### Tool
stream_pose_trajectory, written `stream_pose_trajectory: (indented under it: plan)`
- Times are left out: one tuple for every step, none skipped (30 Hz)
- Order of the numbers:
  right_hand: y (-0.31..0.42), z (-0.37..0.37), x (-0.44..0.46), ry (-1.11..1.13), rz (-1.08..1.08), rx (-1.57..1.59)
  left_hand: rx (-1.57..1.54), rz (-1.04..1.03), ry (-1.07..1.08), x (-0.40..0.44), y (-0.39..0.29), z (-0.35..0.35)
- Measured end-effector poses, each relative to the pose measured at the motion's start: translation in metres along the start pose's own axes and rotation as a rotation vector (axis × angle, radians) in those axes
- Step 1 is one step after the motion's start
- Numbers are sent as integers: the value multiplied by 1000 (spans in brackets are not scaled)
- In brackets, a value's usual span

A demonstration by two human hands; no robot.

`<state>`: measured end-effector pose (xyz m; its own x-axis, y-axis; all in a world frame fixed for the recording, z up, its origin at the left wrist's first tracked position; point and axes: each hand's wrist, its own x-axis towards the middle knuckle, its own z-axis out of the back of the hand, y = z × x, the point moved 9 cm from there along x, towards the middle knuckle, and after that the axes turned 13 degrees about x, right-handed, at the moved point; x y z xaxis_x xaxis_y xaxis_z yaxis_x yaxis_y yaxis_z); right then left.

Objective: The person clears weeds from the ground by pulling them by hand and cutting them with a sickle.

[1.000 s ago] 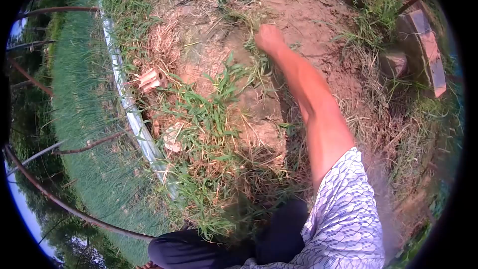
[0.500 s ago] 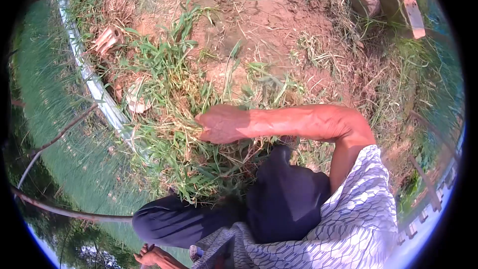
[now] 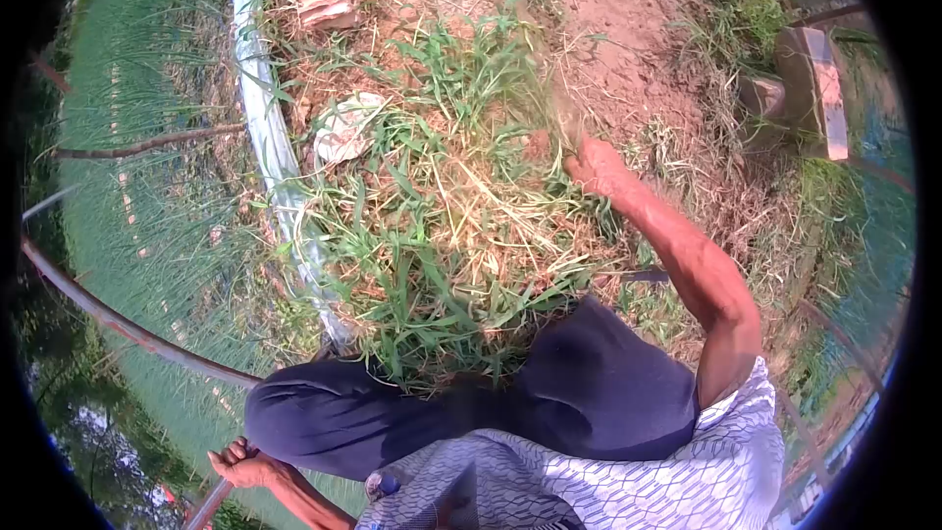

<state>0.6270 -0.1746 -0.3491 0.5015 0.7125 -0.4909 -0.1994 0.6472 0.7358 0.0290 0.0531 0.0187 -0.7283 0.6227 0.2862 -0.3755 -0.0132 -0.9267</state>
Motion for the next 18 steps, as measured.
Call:
stream_pose_trajectory:
  plan:
    - [33, 15, -7, -32, -61, -25, -11, 6, -37, 7, 5, 10]
    - [33, 14, -8, -35, -199, 352, -47, 5, 34, 16, 12, 9]
    - [65, 22, -17, -22, -312, 290, -83, 2, 115, 23, 16, 6]
    - [110, 19, -23, 97, -243, 287, -72, -50, 106, 23, 13, 6]
    - [146, 10, -28, 211, -171, 279, -93, -38, 90, 23, 16, 4]
    - [176, -10, -30, 331, -8, 250, -104, -55, 95, 22, 15, 2]
    - [201, -33, -37, 455, 148, 221, -108, -74, 103, 21, 13, 4]
    - [210, -59, -45, 628, 188, -37, -125, -66, 90, 22, 14, 7]
    - [214, -79, -50, 786, 226, -304, -165, -74, 150, 21, 14, 2]
    - [225, -83, -39, 775, 245, -323, -203, -87, 208, 21, 14, -2]
    - [242, -83, -23, 700, 361, -407, -222, -85, 189, 23, 16, -2]
    - [258, -82, -9, 629, 476, -489, -224, -110, 178, 24, 15, -1]
    - [270, -72, 12, 506, 450, -415, -226, -135, 166, 25, 15, 0]
    - [279, -65, 28, 295, 570, -461, -241, -132, 150, 27, 18, 5]
    - [280, -57, 39, 78, 680, -500, -266, -146, 210, 30, 20, 4]
    - [265, -62, 51, 93, 585, -512, -294, -161, 275, 31, 21, -1]
    - [245, -77, 53, 202, 423, -579, -310, -161, 273, 28, 18, -5]
    - [225, -100, 37, 454, 284, -612, -302, -140, 247, 22, 14, -6]
